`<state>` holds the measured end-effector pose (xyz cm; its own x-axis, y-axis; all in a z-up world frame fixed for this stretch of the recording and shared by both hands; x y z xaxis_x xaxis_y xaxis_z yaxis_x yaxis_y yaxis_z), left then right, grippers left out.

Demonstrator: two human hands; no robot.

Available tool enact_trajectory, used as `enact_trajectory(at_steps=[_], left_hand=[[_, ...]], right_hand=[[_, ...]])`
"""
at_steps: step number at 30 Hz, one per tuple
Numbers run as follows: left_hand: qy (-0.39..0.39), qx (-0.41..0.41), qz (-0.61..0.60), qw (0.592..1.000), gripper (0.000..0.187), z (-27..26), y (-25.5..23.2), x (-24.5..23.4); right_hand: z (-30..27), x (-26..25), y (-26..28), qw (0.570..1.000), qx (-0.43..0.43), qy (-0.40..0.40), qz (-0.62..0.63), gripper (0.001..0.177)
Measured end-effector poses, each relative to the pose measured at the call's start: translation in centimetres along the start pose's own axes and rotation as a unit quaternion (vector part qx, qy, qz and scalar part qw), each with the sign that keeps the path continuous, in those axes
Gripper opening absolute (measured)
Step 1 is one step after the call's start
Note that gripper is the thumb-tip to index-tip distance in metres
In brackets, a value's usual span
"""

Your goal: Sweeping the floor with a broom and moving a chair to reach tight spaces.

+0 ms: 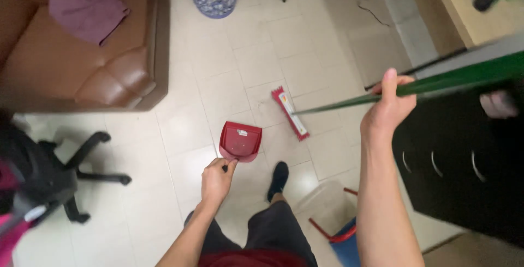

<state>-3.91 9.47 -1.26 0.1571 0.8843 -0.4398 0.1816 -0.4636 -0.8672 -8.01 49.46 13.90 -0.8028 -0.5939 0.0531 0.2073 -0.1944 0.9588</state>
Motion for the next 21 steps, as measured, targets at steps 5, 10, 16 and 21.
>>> enact_trajectory(at_steps=[5,10,16,21], left_hand=[[-0.035,-0.019,0.007,0.999,0.026,0.8,-3.4,6.2],[-0.007,-0.055,0.034,0.998,0.024,0.7,-5.9,11.8],[0.021,-0.087,0.042,0.995,0.023,0.8,-2.5,16.7],[0.053,-0.111,0.029,0.992,0.022,1.2,1.5,20.9]], right_hand=[[8.1,6.5,-4.7,0.999,0.004,0.025,-0.033,0.034],[9.9,10.6,-10.8,0.992,-0.018,0.120,-0.021,0.031],[5.0,14.0,-13.5,0.972,0.052,0.228,0.000,0.032],[3.0,13.2,-11.9,0.964,0.084,0.248,0.043,0.031]])
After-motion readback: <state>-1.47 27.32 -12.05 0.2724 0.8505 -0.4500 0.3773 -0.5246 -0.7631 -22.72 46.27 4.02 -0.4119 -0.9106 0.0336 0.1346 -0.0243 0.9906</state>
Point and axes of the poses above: each hand's wrist, its own z-axis towards the middle knuckle, its own x-axis out of the palm, y = z × x, the point moved 2 cm from there along z, towards the middle knuckle, and after that the axes turned 11 degrees about -z, right-handed, at the moved point
